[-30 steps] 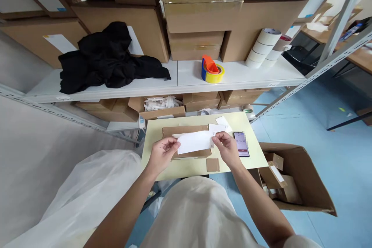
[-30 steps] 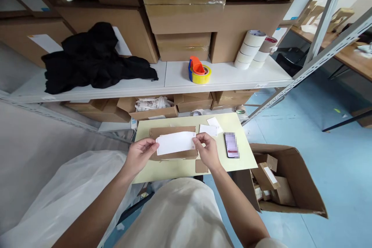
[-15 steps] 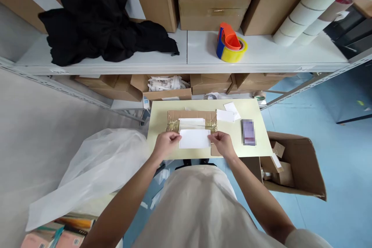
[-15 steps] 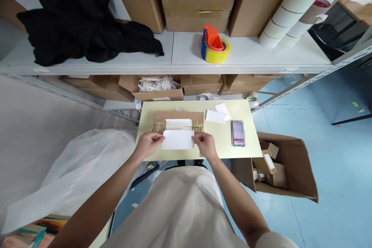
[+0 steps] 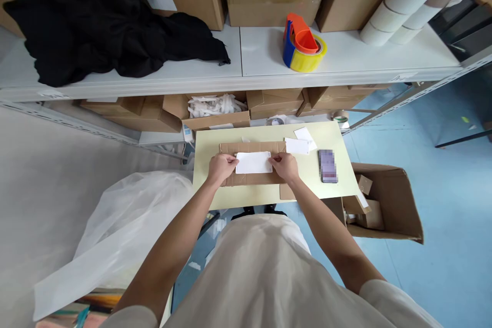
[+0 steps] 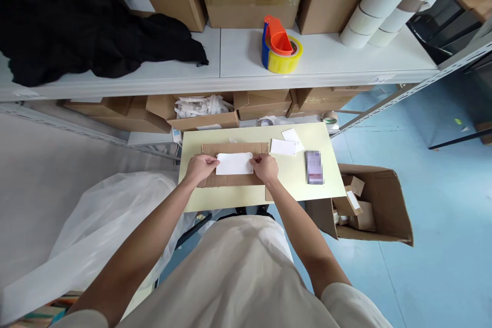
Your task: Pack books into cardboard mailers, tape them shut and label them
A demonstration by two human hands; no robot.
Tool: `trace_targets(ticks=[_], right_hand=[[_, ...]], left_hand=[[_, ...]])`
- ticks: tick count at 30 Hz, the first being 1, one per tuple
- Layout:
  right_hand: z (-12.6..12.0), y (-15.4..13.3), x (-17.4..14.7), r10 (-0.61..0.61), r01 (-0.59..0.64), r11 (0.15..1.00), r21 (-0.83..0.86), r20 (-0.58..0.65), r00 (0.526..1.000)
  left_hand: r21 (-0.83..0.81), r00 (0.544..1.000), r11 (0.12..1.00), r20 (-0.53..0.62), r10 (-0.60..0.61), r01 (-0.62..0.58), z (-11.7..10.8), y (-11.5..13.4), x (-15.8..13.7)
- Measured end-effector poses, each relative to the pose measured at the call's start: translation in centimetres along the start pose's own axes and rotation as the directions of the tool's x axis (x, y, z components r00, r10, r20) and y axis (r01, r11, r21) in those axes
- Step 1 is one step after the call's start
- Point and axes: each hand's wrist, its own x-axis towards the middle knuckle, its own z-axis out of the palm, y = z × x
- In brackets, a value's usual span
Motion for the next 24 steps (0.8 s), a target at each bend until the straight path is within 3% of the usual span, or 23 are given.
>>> trace_targets(ticks=[8, 16, 18, 20, 22, 24], right_hand=[[0.7, -0.6, -0.3, 0.002, -0.007, 0.977, -0.213, -0.025, 1.000], [0.9, 0.1, -0.5, -0.066, 0.034, 0.938, -0.344, -0.084, 0.994], [0.5, 0.7, -0.7, -0.151, 0.106, 0.929, -0.354, -0.101, 0.983], [0.2, 1.2, -1.0, -0.302, 0.242, 0.892, -0.382, -0.104, 0.948], [0.5, 1.4, -1.5, -0.491, 0.436, 0.797, -0.418, -0.027, 0.871], [1.2, 1.3, -1.8, -0.627, 0.611, 0.661, -0.436, 0.125, 0.769]], left_hand=[[0.090, 0.999, 0.996, -0.035, 0.015, -0.012, 0.4, 0.2, -0.2], [0.232, 0.995, 0.969, -0.074, -0.068, 0.083, -0.6, 0.0, 0.0], [0.229, 0.995, 0.973, -0.100, 0.012, 0.012, -0.9, -0.3, -0.4], [0.270, 0.971, 0.951, -0.137, 0.196, -0.154, -0.7, -0.4, -1.2], [0.353, 0.895, 0.854, -0.086, 0.437, -0.383, 0.0, -0.2, -2.1], [0.408, 0.797, 0.715, 0.055, 0.602, -0.568, 1.2, 0.1, -2.8]])
